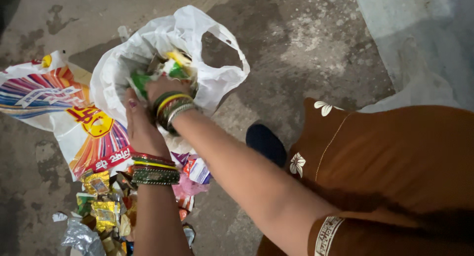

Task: The person sorts a pile of small, colorful wrappers and packaging debris on the floor, picking up handfuls and placing them into a white plastic bag. The person repeatedly scoops items from the floor and transfers them into the bag.

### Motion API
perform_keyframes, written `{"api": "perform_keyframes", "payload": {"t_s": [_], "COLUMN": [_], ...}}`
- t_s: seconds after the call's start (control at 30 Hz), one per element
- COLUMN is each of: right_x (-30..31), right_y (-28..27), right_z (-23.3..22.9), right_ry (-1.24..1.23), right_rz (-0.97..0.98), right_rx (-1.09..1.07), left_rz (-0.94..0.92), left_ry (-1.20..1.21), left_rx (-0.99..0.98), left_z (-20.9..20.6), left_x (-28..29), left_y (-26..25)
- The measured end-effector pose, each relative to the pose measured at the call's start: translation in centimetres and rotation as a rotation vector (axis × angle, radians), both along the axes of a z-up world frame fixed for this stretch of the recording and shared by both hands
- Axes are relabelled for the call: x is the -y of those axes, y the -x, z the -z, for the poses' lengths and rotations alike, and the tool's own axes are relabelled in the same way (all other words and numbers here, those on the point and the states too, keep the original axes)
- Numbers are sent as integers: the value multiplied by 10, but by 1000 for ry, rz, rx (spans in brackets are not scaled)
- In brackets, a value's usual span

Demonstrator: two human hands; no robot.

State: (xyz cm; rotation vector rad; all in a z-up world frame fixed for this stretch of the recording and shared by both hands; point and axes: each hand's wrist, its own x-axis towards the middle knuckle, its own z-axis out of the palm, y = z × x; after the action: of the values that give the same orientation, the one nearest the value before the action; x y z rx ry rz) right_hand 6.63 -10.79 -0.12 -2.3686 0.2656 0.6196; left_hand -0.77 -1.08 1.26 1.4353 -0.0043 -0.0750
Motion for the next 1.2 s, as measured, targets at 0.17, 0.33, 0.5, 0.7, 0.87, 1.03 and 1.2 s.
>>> {"api": "perform_keyframes", "payload": {"t_s": [0.17,0.33,0.5,0.7,0.87,1.03,1.2], "right_x": [-7,-6,-14,-76,-116,-138,-149], "right_y": [-19,-19,14,55,100,136,146], "right_z": [25,24,0,-39,-44,-35,-8], "right_ry": [197,188,31,-258,-427,-410,-249], "right_rz": [-85,-105,195,161,36,-85,-249], "right_rx": [-143,-37,825,1227,1220,1221,754], "left_rz": [7,-33,-93,-201,-374,-491,-504], "left_ry": [-219,-254,-467,-709,-871,-1098,-1179], "left_rx": [82,90,66,198,178,76,-72], "left_z": [-1,-13,-29,-19,2,17,53], "left_x": [2,-9,-47,-97,-135,-165,-188], "left_y": [-2,22,52,85,117,160,202]}}
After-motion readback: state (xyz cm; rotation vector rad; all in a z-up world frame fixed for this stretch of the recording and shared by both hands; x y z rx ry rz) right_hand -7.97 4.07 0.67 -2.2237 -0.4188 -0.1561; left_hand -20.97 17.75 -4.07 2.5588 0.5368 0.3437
